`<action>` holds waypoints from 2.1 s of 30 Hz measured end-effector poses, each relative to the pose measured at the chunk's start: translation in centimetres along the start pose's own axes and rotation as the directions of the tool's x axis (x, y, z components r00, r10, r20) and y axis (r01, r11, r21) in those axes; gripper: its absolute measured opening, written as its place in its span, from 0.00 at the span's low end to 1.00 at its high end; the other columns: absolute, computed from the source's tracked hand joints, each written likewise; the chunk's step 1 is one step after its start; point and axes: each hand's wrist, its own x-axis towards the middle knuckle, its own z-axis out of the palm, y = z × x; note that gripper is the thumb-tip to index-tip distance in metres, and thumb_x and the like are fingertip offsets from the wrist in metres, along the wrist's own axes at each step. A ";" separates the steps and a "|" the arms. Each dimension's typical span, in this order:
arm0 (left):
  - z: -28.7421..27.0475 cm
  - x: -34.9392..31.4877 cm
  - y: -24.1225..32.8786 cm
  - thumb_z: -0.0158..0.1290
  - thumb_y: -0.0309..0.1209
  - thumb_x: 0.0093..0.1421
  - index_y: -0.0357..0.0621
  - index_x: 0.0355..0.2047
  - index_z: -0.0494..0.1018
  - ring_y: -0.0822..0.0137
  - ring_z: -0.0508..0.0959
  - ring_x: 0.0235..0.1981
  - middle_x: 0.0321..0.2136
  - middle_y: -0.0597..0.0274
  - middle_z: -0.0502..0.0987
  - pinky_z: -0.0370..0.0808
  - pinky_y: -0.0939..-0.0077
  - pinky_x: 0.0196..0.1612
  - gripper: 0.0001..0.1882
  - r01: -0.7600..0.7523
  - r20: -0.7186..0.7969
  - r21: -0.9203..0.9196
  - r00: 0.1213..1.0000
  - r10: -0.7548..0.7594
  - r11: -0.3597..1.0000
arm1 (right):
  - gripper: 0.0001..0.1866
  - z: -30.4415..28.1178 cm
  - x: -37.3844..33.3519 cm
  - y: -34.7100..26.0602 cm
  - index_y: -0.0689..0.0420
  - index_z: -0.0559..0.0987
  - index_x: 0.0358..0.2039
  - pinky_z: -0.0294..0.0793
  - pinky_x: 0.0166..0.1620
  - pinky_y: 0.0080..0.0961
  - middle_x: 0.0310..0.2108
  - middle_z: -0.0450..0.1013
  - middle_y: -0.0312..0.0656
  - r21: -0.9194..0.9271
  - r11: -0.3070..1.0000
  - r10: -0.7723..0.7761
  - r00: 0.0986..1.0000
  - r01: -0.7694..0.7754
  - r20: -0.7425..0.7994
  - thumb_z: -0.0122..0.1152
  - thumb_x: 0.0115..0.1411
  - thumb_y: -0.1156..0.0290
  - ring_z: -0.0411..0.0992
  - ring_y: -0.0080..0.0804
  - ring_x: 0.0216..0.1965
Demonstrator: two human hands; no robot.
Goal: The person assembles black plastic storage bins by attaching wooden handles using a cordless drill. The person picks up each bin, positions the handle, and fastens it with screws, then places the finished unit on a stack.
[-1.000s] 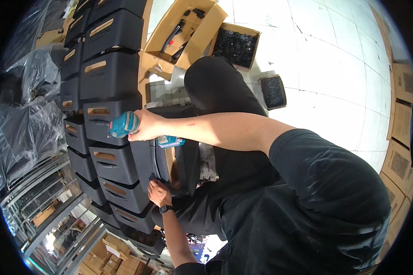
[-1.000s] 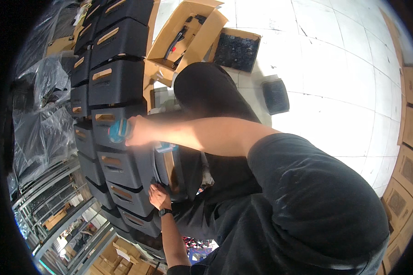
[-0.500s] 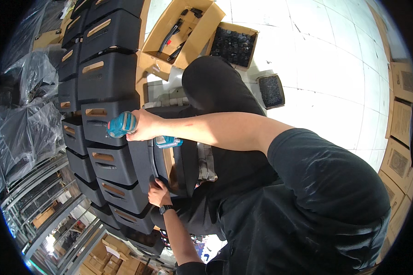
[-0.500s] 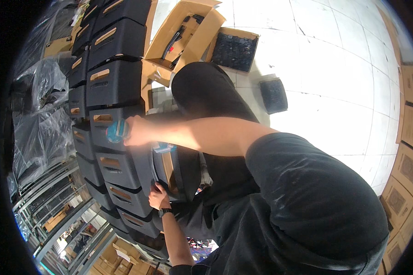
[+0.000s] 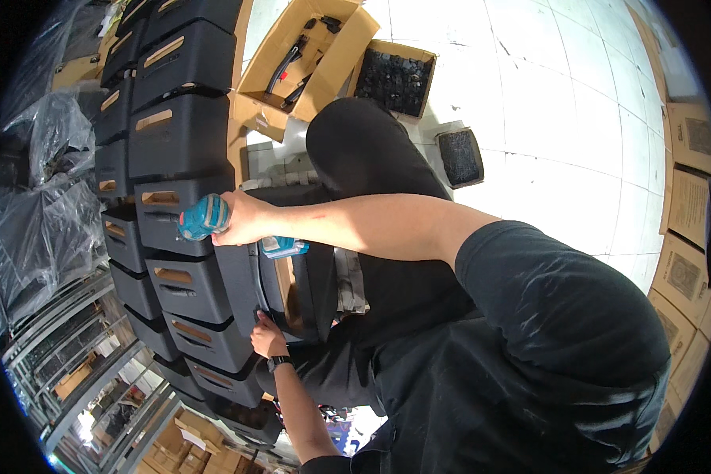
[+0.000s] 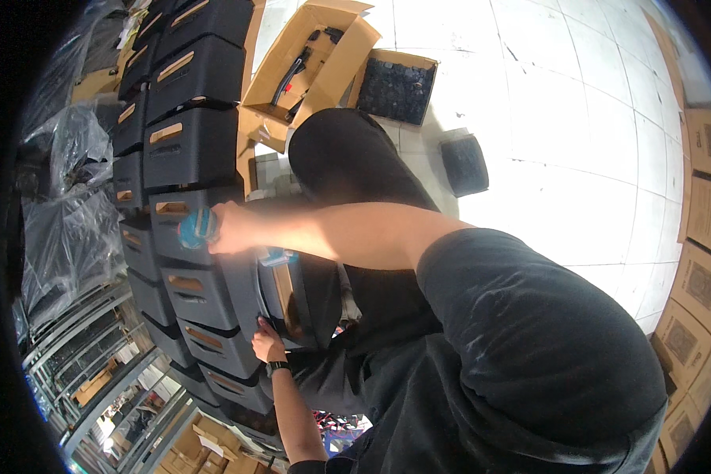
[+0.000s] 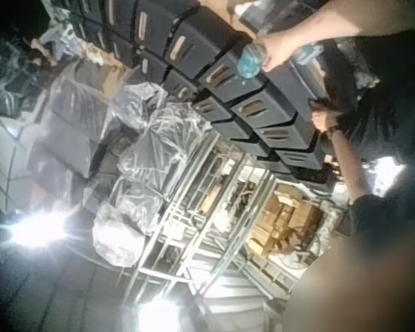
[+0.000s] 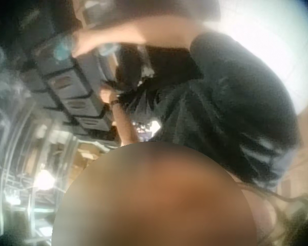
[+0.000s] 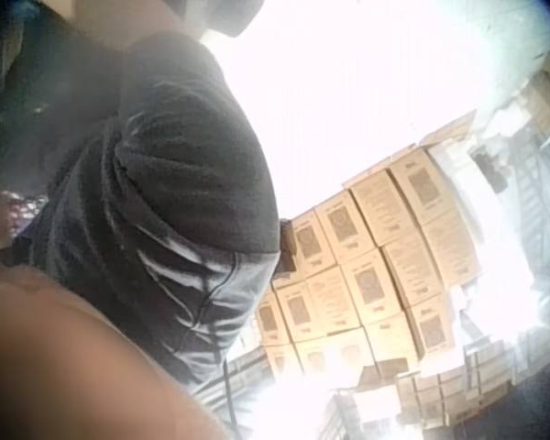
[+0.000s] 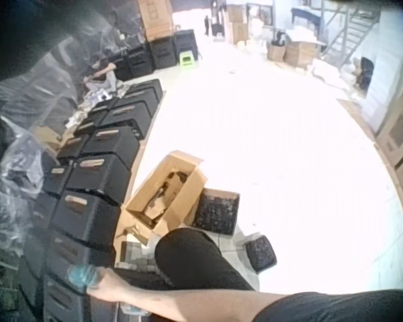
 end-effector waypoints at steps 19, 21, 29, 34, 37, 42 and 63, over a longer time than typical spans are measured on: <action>0.7 0.0 -1.0 0.47 0.47 0.70 0.40 0.34 0.81 0.39 0.84 0.30 0.25 0.44 0.83 0.81 0.45 0.33 0.23 0.001 -0.087 -0.008 0.996 -0.002 1.000 | 0.10 0.3 0.3 0.5 0.58 0.79 0.35 0.79 0.31 0.27 0.22 0.78 0.38 0.031 1.000 0.004 1.000 -0.004 -0.005 0.72 0.57 0.70 0.78 0.25 0.23; -1.8 -1.0 0.8 0.47 0.47 0.70 0.40 0.35 0.80 0.39 0.84 0.31 0.28 0.44 0.84 0.81 0.45 0.35 0.23 -0.110 -0.047 0.008 0.993 0.110 0.994 | 0.10 -0.3 0.1 0.3 0.58 0.79 0.35 0.80 0.30 0.27 0.22 0.78 0.38 0.040 0.999 0.023 1.000 -0.024 0.014 0.71 0.57 0.70 0.78 0.25 0.23; -1.9 -0.5 -1.2 0.53 0.39 0.67 0.42 0.34 0.78 0.42 0.80 0.27 0.26 0.48 0.79 0.79 0.45 0.32 0.13 -0.551 -0.291 -0.043 0.805 0.517 0.833 | 0.11 0.0 0.2 0.4 0.59 0.79 0.34 0.81 0.30 0.27 0.23 0.79 0.39 0.032 0.999 0.021 1.000 -0.021 0.014 0.73 0.57 0.68 0.78 0.26 0.23; 0.6 -0.2 -1.1 0.50 0.46 0.70 0.38 0.28 0.80 0.38 0.81 0.28 0.25 0.40 0.80 0.78 0.44 0.32 0.23 -0.185 -0.208 -0.143 0.966 0.153 0.972 | 0.11 -0.1 0.1 0.1 0.59 0.79 0.34 0.80 0.30 0.27 0.23 0.79 0.39 0.029 0.999 0.014 1.000 -0.015 0.027 0.72 0.57 0.68 0.79 0.26 0.23; 1.1 -0.2 -1.1 0.47 0.49 0.72 0.37 0.27 0.81 0.35 0.82 0.29 0.24 0.37 0.80 0.78 0.42 0.33 0.28 -0.082 -0.140 -0.174 0.988 0.058 0.981 | 0.11 -0.3 -0.1 -0.7 0.59 0.79 0.34 0.81 0.31 0.28 0.23 0.79 0.40 0.028 1.000 0.010 0.999 -0.011 0.034 0.72 0.57 0.68 0.79 0.27 0.24; -1.1 -0.5 -1.3 0.46 0.46 0.74 0.33 0.29 0.77 0.36 0.79 0.26 0.23 0.38 0.79 0.75 0.43 0.31 0.27 -0.173 -0.283 -0.262 0.954 0.096 0.950 | 0.12 0.0 0.3 -0.5 0.60 0.79 0.33 0.81 0.35 0.30 0.24 0.80 0.43 -0.008 0.996 0.092 0.996 -0.092 -0.010 0.72 0.55 0.67 0.80 0.29 0.25; -31.1 8.6 28.5 0.58 0.38 0.69 0.33 0.66 0.66 0.61 0.75 0.53 0.57 0.49 0.75 0.74 0.66 0.55 0.31 -0.702 -0.651 -0.640 0.711 0.266 0.313 | 0.22 0.9 0.1 0.2 0.59 0.83 0.43 0.80 0.49 0.42 0.40 0.82 0.56 -0.026 0.999 -0.036 0.985 0.032 -0.171 0.72 0.47 0.64 0.79 0.58 0.47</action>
